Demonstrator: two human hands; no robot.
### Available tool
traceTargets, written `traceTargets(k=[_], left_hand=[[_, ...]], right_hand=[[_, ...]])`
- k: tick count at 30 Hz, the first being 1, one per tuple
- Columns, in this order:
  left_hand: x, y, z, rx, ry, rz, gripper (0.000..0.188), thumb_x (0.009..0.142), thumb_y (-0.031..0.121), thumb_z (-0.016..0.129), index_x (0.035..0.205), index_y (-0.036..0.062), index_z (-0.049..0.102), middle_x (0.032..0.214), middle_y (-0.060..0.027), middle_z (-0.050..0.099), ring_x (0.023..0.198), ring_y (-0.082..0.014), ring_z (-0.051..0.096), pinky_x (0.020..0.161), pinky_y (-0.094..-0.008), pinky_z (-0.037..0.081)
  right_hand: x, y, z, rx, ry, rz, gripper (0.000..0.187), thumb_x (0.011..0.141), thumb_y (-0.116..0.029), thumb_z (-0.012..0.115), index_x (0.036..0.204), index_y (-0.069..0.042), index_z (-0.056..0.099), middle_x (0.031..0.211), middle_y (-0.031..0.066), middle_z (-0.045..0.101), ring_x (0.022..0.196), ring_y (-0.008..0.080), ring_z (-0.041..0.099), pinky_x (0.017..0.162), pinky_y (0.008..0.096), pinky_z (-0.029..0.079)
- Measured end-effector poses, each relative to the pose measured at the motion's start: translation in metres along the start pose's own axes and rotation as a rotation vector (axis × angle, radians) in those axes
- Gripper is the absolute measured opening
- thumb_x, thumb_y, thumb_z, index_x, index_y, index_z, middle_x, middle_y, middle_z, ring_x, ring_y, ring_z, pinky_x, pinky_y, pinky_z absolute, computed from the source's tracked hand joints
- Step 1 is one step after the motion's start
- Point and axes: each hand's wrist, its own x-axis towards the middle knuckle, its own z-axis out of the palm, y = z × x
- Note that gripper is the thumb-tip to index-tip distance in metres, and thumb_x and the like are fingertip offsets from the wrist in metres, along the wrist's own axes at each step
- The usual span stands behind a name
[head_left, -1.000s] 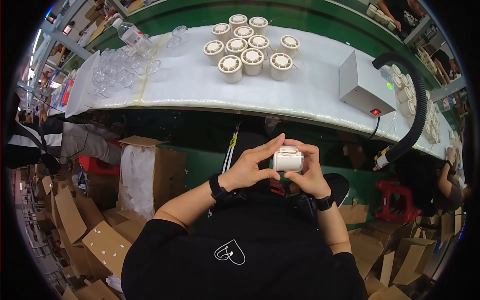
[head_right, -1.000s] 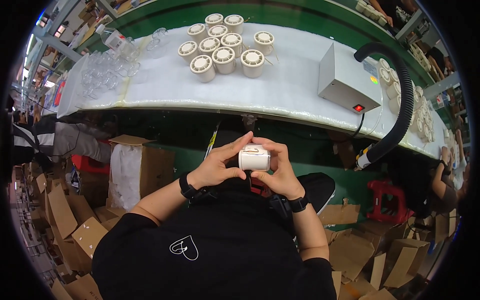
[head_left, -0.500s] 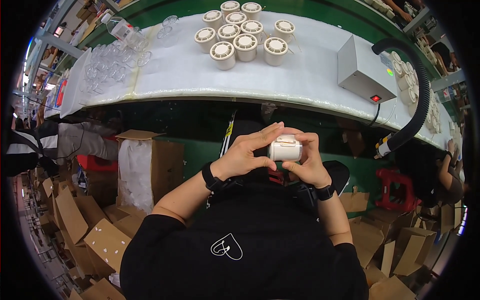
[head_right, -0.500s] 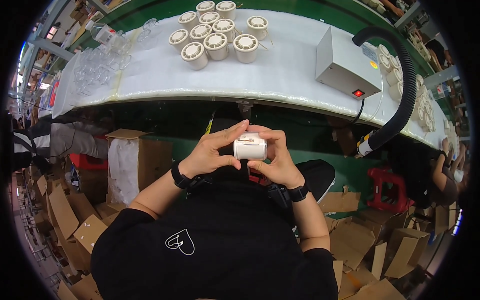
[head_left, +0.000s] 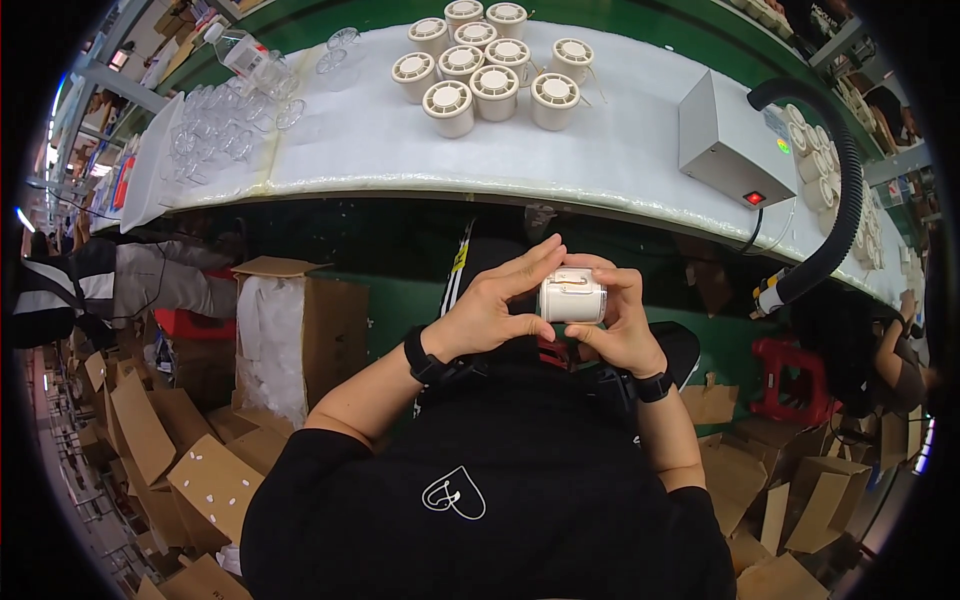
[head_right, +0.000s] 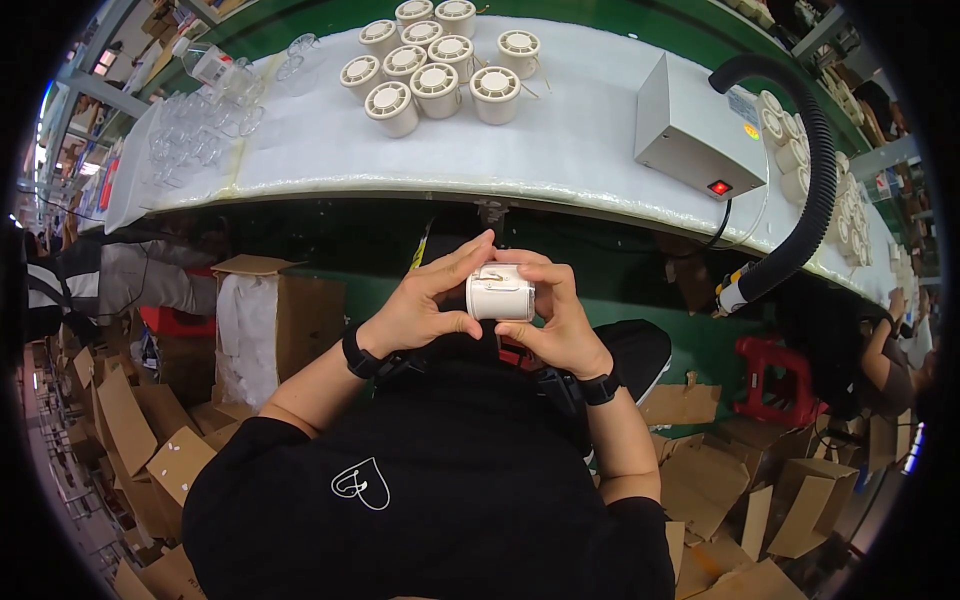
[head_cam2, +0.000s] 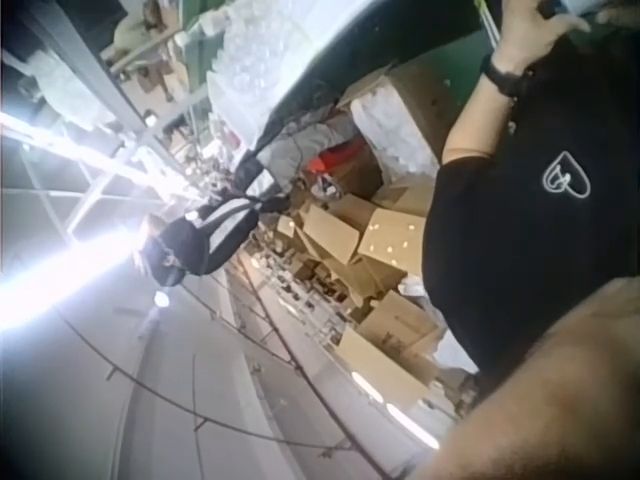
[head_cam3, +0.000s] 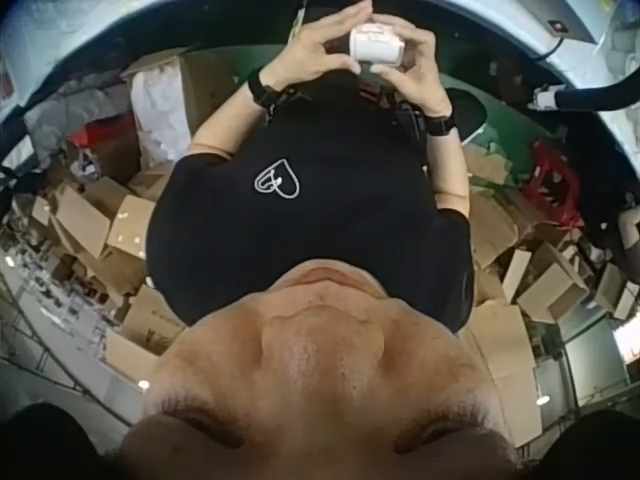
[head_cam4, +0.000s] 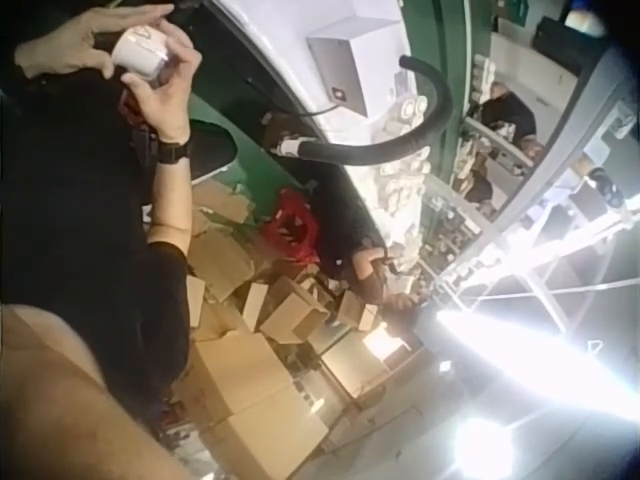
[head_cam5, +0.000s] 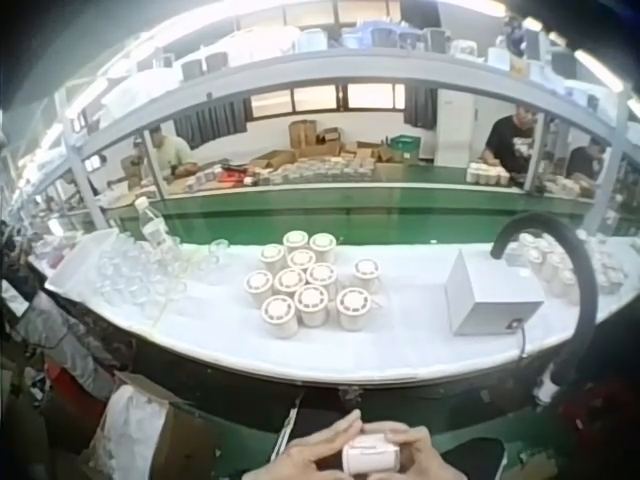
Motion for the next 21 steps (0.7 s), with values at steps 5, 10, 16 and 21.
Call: traceTargets(k=[5, 10, 16, 21], left_hand=[[0.001, 0.001, -0.002, -0.19, -0.073, -0.089, 0.083, 0.073, 0.02, 0.075, 0.141, 0.0115, 0.027, 0.151, -0.0107, 0.008, 0.136, -0.0229, 0.018, 0.104, -0.0363, 0.033], [-0.001, -0.011, 0.019, -0.374, 0.011, 0.005, 0.078, 0.082, 0.018, 0.067, 0.143, 0.0095, 0.019, 0.151, -0.0127, 0.002, 0.137, -0.0217, 0.013, 0.107, -0.0353, 0.025], [0.012, -0.001, -0.008, 0.146, 0.194, 0.109, 0.075, 0.083, 0.015, 0.062, 0.143, 0.0064, 0.019, 0.136, -0.0154, 0.024, 0.122, -0.0262, 0.033, 0.099, -0.0334, 0.032], [0.049, 0.052, -0.094, 0.791, 0.618, 0.286, 0.068, 0.076, 0.015, 0.068, 0.134, 0.0038, 0.034, 0.115, -0.0152, 0.041, 0.105, -0.0278, 0.044, 0.09, -0.0337, 0.039]], right_hand=[[-0.002, 0.002, -0.002, -0.052, -0.011, -0.007, 0.06, 0.074, -0.001, 0.071, 0.118, -0.014, 0.032, 0.133, 0.0208, 0.034, 0.121, 0.0302, 0.042, 0.094, 0.0406, 0.043], [0.004, 0.009, 0.008, -0.162, 0.03, -0.084, 0.06, 0.073, -0.002, 0.073, 0.115, -0.012, 0.031, 0.133, 0.0217, 0.035, 0.122, 0.0346, 0.041, 0.1, 0.0444, 0.036], [0.04, 0.025, 0.011, -0.442, 0.071, -0.196, 0.065, 0.071, -0.005, 0.074, 0.12, -0.007, 0.031, 0.133, 0.0224, 0.036, 0.123, 0.0384, 0.039, 0.105, 0.0456, 0.029], [0.1, 0.008, -0.046, -1.009, 0.296, -0.134, 0.065, 0.076, -0.01, 0.066, 0.129, 0.003, 0.032, 0.127, 0.0195, 0.044, 0.122, 0.0333, 0.04, 0.104, 0.0357, 0.03]])
